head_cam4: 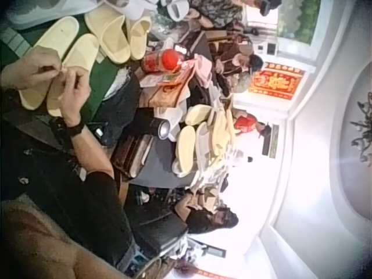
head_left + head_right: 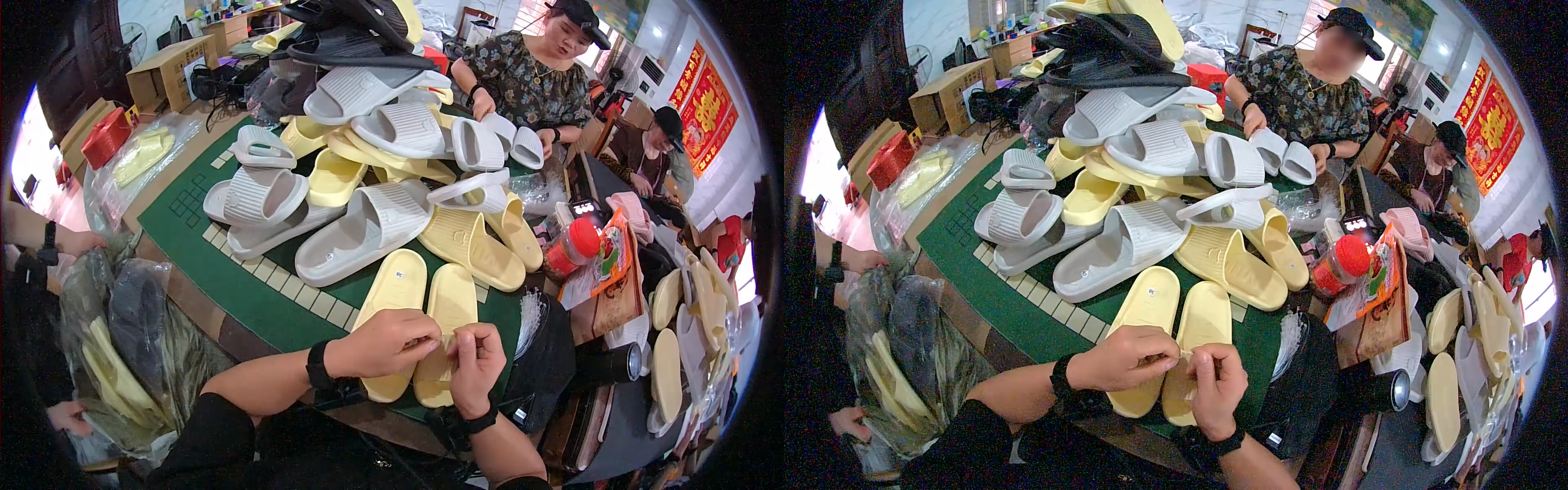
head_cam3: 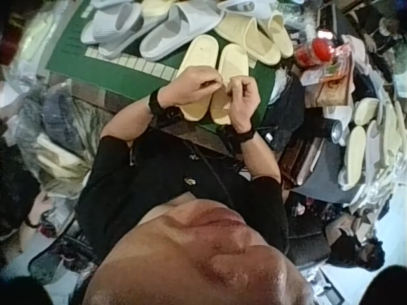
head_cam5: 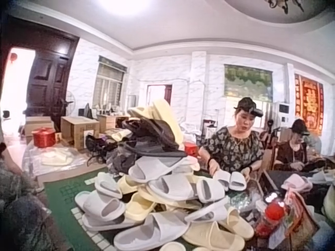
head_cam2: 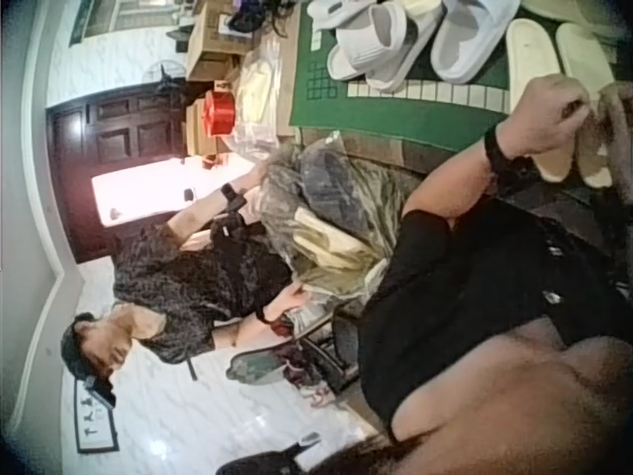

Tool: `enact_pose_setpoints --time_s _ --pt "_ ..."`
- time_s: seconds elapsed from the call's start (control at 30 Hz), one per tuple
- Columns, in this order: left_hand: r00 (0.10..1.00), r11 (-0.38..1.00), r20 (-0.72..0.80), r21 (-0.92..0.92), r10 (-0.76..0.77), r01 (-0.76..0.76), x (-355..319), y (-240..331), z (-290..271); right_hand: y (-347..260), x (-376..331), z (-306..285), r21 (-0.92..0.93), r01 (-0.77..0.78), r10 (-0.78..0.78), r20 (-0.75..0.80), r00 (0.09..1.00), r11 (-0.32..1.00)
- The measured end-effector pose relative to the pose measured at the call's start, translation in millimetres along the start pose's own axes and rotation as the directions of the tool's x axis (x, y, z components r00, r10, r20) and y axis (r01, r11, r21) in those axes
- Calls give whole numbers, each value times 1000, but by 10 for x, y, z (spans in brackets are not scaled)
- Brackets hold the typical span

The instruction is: Checking and organizing slippers during the manufacturing process.

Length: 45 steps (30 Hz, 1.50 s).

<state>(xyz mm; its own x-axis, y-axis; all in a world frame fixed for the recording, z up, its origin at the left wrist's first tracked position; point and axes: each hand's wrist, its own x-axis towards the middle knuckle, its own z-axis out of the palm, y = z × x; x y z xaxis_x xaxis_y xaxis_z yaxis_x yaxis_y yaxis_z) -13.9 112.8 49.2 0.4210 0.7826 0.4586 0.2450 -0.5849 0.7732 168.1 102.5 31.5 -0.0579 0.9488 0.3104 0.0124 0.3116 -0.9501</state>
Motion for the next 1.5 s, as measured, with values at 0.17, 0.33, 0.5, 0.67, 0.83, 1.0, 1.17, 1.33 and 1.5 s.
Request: enact_pose_setpoints --time_s 0.17,0.33,0.5,0.67,0.83,1.0,1.17,1.33,1.5 --pt "1000 1000 17 6 8 -9 9 3 -5 25 1 -22 3 1 -1 35 999 1000" --pt "1000 1000 15 3 13 -13 7 2 -10 -24 21 -13 -64 33 -27 90 996 997" --pt "1000 1000 10 11 7 -8 11 -2 -2 3 24 -9 -115 66 -55 92 994 991" --pt "1000 1000 10 3 -14 14 -1 -12 2 -16 27 3 -133 78 -66 91 994 988" --pt "1000 999 -5 -21 -25 24 5 17 0 -4 27 -19 -132 89 -76 98 992 987" --pt "1000 999 -16 -34 -15 14 -2 5 -9 24 4 -11 -42 29 -26 57 998 999" --pt "1000 997 -14 -72 -19 17 -4 13 -33 30 10 -33 174 -87 86 11 996 981" --pt "998 986 -49 -167 -32 23 15 57 -70 -94 95 -41 -152 203 -164 236 958 967" --pt "968 977 -229 -158 103 -141 42 72 -152 -164 24 -52 -53 -146 154 463 873 988"
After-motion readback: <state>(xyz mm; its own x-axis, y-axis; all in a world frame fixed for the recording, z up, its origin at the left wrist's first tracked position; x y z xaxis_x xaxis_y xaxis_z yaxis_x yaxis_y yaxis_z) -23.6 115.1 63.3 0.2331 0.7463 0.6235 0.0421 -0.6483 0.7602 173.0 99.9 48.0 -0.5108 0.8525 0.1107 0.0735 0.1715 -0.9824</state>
